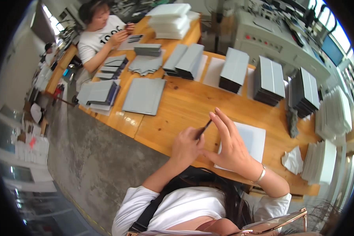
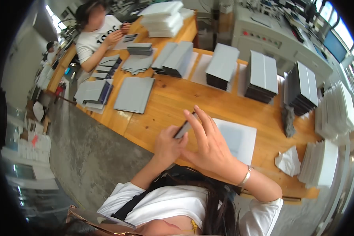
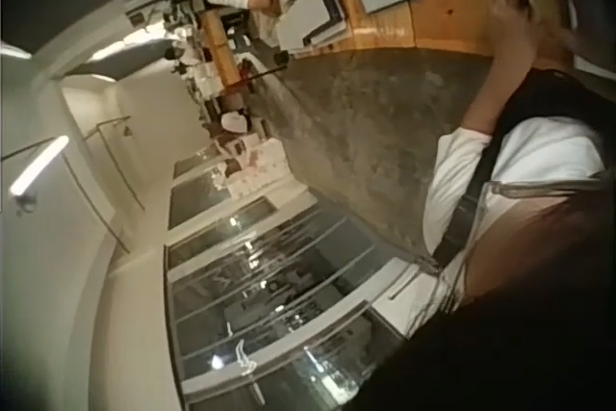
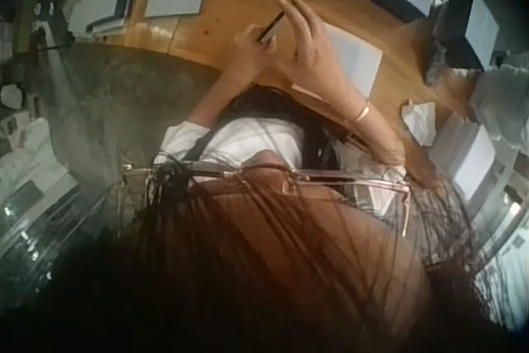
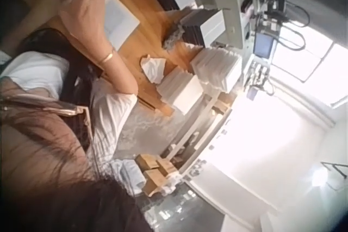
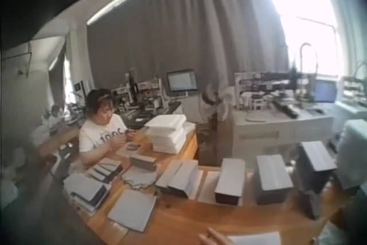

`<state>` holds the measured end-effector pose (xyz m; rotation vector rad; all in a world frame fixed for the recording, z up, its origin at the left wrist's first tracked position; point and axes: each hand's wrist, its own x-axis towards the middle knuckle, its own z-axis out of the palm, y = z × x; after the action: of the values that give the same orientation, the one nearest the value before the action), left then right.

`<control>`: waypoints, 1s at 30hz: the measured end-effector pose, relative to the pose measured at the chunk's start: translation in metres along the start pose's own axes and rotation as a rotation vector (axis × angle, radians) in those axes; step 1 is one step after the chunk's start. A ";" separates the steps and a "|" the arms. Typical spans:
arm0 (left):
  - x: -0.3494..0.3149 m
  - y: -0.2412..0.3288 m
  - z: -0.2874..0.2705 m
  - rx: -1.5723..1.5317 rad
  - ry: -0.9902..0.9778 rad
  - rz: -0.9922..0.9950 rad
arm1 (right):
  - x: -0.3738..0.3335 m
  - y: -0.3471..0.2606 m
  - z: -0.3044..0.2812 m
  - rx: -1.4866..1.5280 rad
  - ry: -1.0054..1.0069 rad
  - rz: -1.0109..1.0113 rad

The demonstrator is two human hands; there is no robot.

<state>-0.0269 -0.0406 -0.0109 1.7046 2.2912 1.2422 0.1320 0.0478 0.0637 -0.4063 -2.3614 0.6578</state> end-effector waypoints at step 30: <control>0.013 -0.022 -0.012 -0.500 -0.177 -0.273 | -0.033 0.030 -0.043 -0.306 0.008 0.288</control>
<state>-0.0544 -0.0388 -0.0106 1.2307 1.8288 1.3855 0.1884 0.0728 0.0593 -0.8945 -2.4236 0.4168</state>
